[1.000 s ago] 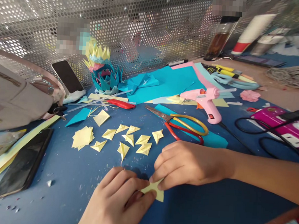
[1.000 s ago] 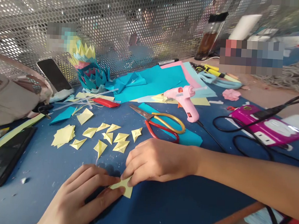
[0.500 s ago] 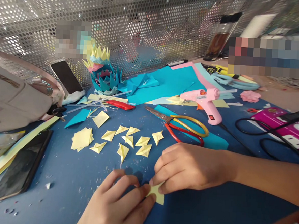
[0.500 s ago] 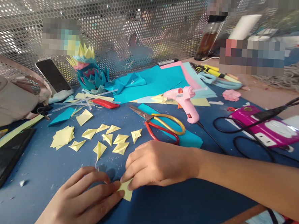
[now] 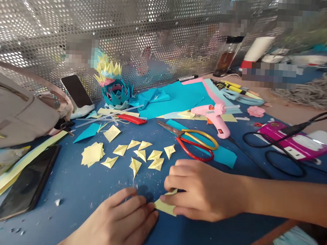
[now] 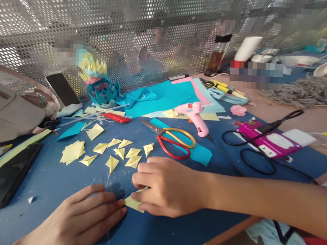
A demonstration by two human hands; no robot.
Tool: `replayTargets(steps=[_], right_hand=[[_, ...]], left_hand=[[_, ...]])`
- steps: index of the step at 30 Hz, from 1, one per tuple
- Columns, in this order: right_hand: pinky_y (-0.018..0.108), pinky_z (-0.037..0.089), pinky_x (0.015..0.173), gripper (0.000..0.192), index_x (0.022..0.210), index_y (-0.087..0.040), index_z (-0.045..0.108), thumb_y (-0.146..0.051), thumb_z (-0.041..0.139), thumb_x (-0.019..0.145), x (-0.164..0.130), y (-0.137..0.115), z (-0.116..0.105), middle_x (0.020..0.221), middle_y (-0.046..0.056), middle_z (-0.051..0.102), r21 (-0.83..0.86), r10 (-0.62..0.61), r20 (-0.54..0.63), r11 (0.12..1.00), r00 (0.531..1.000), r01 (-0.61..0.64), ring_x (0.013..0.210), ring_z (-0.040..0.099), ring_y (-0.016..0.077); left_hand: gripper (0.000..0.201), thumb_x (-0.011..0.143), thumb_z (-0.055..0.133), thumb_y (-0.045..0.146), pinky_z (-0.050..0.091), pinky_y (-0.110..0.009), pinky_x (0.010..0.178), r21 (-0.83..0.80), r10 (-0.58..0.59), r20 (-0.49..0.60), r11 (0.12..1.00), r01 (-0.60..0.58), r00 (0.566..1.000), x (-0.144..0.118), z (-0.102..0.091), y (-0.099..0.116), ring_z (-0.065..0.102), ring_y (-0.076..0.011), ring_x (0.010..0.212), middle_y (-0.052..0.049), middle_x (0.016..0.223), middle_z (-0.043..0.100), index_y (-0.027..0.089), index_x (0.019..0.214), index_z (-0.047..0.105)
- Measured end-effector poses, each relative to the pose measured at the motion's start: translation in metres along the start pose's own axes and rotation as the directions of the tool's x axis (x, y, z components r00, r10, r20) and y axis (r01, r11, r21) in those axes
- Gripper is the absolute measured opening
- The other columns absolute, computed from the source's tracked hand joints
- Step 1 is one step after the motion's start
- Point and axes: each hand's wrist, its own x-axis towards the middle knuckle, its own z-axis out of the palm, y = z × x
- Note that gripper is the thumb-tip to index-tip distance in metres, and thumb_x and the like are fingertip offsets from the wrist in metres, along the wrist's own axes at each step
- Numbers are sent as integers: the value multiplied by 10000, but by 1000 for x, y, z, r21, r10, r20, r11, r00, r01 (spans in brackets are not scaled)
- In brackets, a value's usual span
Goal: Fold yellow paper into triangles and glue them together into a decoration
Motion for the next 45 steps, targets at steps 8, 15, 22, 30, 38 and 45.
replayTargets(steps=[8, 15, 22, 30, 38, 45], right_hand=[[334, 309, 747, 191, 985, -180, 703, -247, 527, 1016, -20, -2, -28, 867, 38, 611, -92, 141, 106, 987, 984, -132, 808, 482, 191], [327, 327, 671, 361, 949, -157, 665, -508, 584, 976, 1, 2, -15, 886, 46, 634, -227, 45, 119, 974, 992, -17, 772, 517, 197], [265, 344, 623, 156, 838, -163, 615, -222, 574, 976, 26, -4, -2, 760, 8, 652, 116, 255, 56, 959, 965, -260, 695, 568, 143], [203, 350, 555, 220, 727, -183, 457, -203, 543, 928, 31, -18, -10, 628, -30, 640, 525, 465, 329, 634, 822, -568, 586, 588, 101], [290, 328, 623, 168, 789, -169, 574, -206, 520, 943, 27, -15, 6, 784, 33, 652, -91, 338, 177, 941, 924, -327, 755, 595, 177], [295, 442, 796, 178, 1071, -158, 649, -183, 478, 1027, 16, 5, 11, 1022, 57, 697, 28, -11, -23, 1000, 1000, 12, 927, 602, 168]], left_hand=[[321, 1060, 352, 125, 500, -363, 858, -148, -54, 61, 987, 63, 997, 16, -13, -2, 647, -185, 848, -73, 895, 723, 74, 1175, 648], [154, 963, 622, 314, 458, -320, 711, -284, -433, 228, 827, 485, 872, 32, -5, 9, 570, -187, 786, -22, 915, 642, 189, 1005, 541], [138, 858, 691, 198, 422, -330, 768, -303, -659, 294, 623, 722, 692, 41, 0, 9, 570, -181, 800, 18, 841, 610, 201, 827, 557], [164, 942, 582, 247, 448, -290, 751, -293, -721, 297, 555, 778, 626, 31, -16, 8, 604, -148, 738, 36, 772, 631, 207, 784, 577], [112, 862, 646, 135, 382, -361, 794, -194, -698, 318, 614, 765, 641, 34, -16, 3, 587, -208, 841, 9, 897, 641, 208, 803, 584], [204, 1000, 499, 119, 439, -328, 865, -397, -497, 245, 732, 554, 832, 22, -11, -3, 632, -164, 935, -12, 1014, 713, 231, 1009, 669]])
